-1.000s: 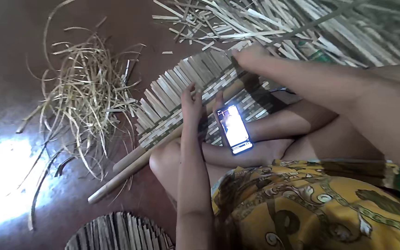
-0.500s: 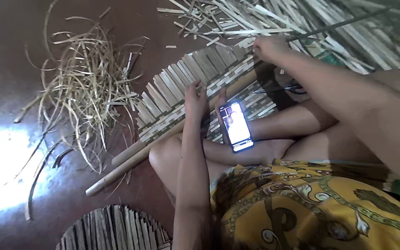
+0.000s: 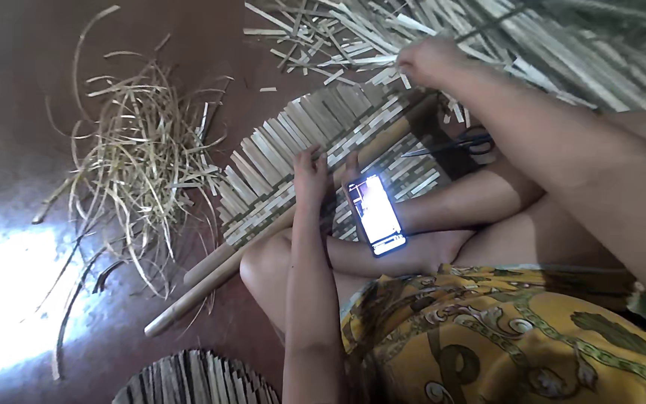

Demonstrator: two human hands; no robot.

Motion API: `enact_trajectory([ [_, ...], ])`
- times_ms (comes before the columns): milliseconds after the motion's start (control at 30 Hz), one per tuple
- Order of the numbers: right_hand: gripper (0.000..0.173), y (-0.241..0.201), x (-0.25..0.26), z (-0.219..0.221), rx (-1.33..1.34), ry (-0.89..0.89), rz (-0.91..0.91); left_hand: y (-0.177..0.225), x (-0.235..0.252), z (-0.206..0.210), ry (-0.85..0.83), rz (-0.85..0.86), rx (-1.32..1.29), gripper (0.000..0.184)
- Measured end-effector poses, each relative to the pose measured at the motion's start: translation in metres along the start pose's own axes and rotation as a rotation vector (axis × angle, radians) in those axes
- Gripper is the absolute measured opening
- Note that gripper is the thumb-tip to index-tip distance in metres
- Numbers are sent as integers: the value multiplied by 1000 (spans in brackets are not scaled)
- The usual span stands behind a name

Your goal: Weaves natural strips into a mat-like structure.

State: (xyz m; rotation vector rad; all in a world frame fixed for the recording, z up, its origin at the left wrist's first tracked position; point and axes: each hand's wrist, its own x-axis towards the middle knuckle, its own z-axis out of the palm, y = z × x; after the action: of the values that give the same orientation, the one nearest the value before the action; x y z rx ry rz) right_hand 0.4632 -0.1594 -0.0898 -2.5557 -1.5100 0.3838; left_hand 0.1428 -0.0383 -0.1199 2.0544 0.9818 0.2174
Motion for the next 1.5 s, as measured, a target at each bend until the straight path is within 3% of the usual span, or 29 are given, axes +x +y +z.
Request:
enact_trajectory([
  [167, 19, -24, 30, -47, -322, -114, -493, 1, 5, 0, 10, -1, -21, 37],
  [233, 19, -30, 39, -60, -427, -187, -557, 0, 6, -3, 15, 0, -29, 37],
  [367, 30, -18, 35, -70, -538, -185, -458, 4, 1, -11, 25, 0, -12, 38],
  [467, 24, 32, 28, -48, -301, -9, -215, 3, -1, -12, 13, -2, 17, 39],
  [600, 28, 85, 5, -14, -9, -72, 156, 7, -4, -5, -4, 10, 51, 38],
  [800, 60, 77, -20, 23, 64, -132, 357, 8, -3, 5, -37, 19, 93, 37],
  [1000, 41, 58, -7, 29, 60, -142, 315, 1, -8, 4, -35, -7, 97, 36],
  [1133, 41, 53, -10, 20, 100, -52, 259, 3, -11, 4, -51, -40, 120, 37],
  [1267, 45, 73, -10, 18, 164, -17, 267, 3, -6, 6, -55, -26, 122, 38],
  [1500, 38, 90, -26, 0, 280, -177, 248, 0, -2, 7, -114, 40, 121, 38],
])
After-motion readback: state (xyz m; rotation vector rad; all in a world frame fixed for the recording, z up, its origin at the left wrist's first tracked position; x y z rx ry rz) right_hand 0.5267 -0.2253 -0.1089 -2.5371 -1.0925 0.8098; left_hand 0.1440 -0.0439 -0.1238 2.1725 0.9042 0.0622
